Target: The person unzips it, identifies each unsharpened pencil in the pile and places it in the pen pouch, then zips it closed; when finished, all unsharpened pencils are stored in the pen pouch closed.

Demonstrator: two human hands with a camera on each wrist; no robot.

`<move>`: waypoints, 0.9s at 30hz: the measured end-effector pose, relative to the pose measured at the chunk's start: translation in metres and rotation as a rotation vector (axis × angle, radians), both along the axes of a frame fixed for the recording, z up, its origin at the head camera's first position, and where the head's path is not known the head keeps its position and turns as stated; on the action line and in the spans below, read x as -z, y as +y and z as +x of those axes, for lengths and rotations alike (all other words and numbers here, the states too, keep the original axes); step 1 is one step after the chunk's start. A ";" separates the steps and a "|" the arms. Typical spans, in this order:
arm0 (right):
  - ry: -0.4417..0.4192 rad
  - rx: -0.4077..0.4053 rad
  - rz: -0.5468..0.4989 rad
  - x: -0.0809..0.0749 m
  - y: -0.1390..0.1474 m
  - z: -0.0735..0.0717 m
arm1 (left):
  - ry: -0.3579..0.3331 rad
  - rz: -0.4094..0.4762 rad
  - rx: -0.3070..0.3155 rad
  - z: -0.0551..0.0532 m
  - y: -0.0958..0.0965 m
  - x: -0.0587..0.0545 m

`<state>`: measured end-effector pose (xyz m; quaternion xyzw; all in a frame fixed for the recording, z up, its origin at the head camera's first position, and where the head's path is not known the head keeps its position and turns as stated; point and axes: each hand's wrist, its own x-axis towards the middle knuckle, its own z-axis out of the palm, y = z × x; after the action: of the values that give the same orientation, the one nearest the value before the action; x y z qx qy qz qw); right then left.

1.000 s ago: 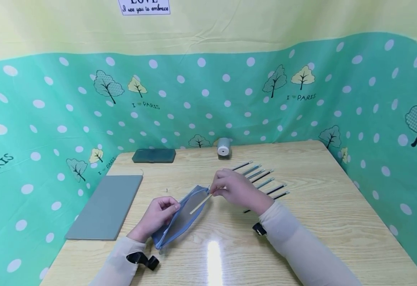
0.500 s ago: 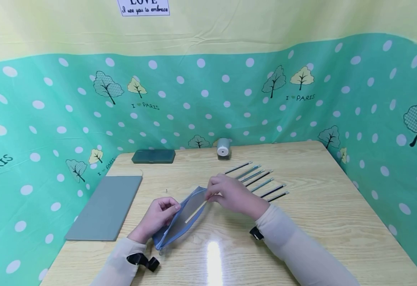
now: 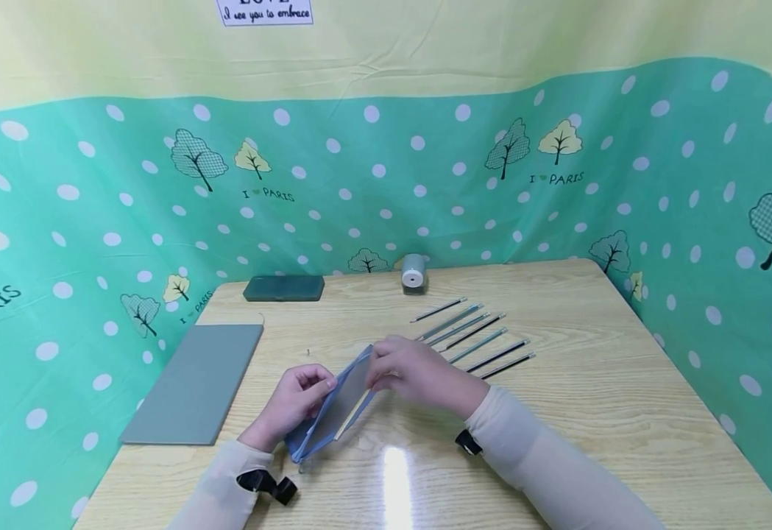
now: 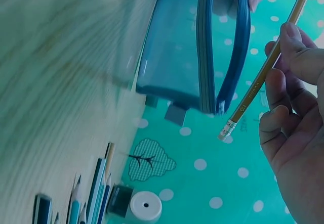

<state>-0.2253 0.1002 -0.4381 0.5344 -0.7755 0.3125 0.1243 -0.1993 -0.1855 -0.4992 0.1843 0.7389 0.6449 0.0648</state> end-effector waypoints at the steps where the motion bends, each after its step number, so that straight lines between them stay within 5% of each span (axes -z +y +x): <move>1: -0.001 -0.009 -0.001 0.000 -0.001 0.001 | -0.003 0.003 -0.003 0.000 0.000 0.000; 13: 0.034 -0.096 -0.008 -0.005 -0.012 0.016 | -0.003 0.017 -0.019 0.000 0.005 0.002; 27: -0.043 -0.019 0.045 0.006 -0.012 0.010 | -0.001 0.034 0.023 0.004 0.009 0.000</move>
<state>-0.2149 0.0886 -0.4444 0.5375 -0.7796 0.3078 0.0925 -0.1956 -0.1770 -0.4994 0.1935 0.7257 0.6566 0.0692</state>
